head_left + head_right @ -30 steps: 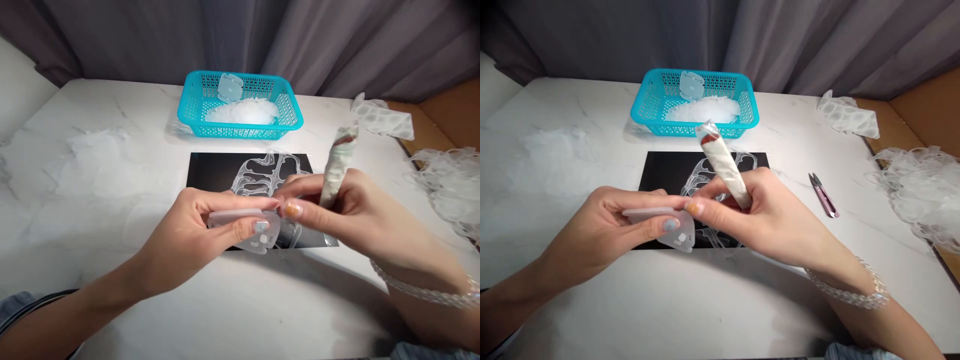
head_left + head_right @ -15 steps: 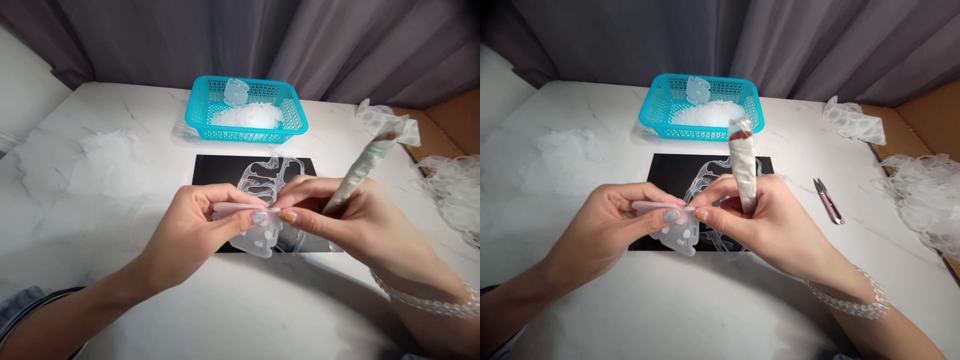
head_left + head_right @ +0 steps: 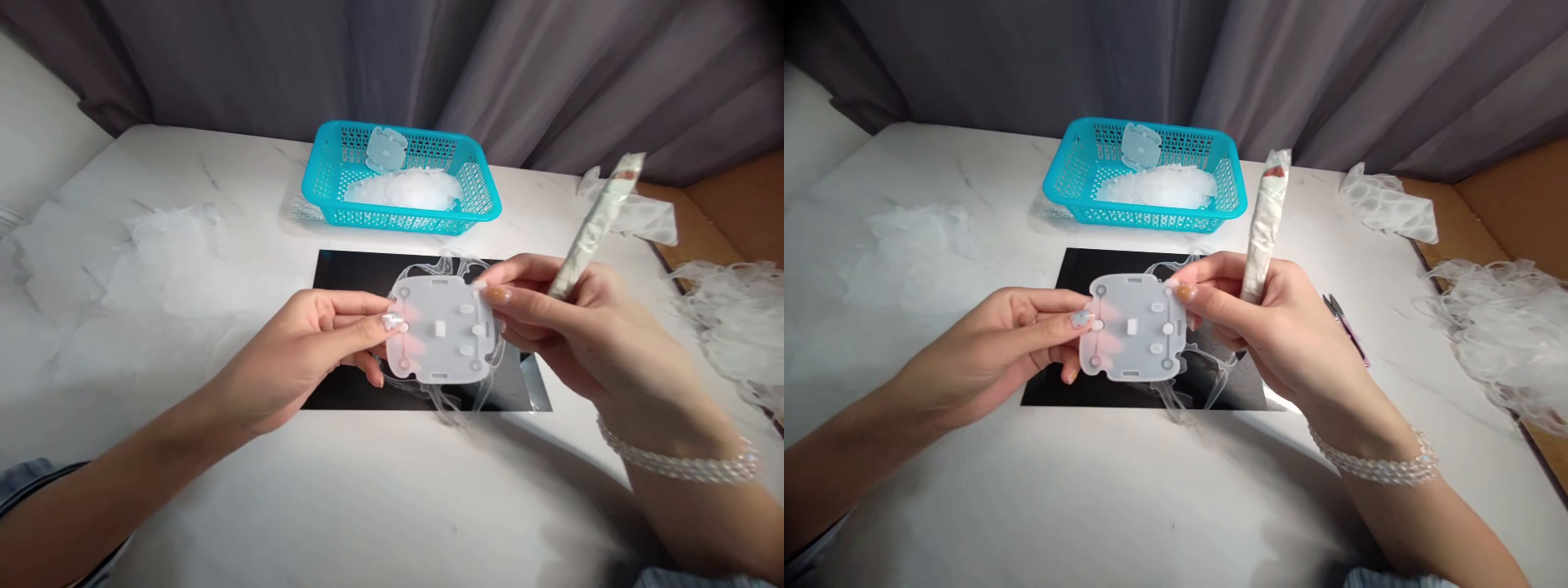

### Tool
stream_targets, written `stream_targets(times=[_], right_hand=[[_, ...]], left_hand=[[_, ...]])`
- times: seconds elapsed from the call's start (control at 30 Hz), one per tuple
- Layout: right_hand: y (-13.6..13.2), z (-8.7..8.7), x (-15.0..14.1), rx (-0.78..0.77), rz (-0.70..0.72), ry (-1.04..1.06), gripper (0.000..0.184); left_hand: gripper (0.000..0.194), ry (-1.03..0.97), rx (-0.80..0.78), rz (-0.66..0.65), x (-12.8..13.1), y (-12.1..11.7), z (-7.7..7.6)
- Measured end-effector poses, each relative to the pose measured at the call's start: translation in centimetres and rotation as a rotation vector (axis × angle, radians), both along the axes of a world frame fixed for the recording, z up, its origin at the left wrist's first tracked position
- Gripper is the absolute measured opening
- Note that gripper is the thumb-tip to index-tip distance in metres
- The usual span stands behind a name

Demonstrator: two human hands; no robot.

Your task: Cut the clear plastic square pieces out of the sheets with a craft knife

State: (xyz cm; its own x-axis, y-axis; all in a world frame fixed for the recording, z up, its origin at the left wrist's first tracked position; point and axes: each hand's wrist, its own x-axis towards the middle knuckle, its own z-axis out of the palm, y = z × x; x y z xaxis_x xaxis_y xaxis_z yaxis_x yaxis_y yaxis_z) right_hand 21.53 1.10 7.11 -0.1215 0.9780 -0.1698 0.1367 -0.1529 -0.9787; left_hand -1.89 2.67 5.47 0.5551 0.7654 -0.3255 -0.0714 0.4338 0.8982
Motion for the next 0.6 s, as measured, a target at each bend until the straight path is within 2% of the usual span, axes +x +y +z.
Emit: stream_targets(times=[0.23,0.4,0.53,0.6], right_hand=[[0.5,-0.5,0.1,-0.113,0.125,0.173,0.021],[0.4,-1.1,0.0,-0.183,0.222,0.158,0.023],[0.2,-1.0,-0.1,-0.198,0.213,0.116,0.025],[0.0,-0.6,-0.3,-0.177,0.174,0.081,0.024]], left_hand=[[0.014,0.046,0.024,0.056,-0.3,0.0,0.4],[0.014,0.047,0.041,0.082,-0.8,0.2,0.3],[0.015,0.106,0.100,0.071,-0.9,0.3,0.2],[0.017,0.174,0.203,0.083,-0.8,0.2,0.2]])
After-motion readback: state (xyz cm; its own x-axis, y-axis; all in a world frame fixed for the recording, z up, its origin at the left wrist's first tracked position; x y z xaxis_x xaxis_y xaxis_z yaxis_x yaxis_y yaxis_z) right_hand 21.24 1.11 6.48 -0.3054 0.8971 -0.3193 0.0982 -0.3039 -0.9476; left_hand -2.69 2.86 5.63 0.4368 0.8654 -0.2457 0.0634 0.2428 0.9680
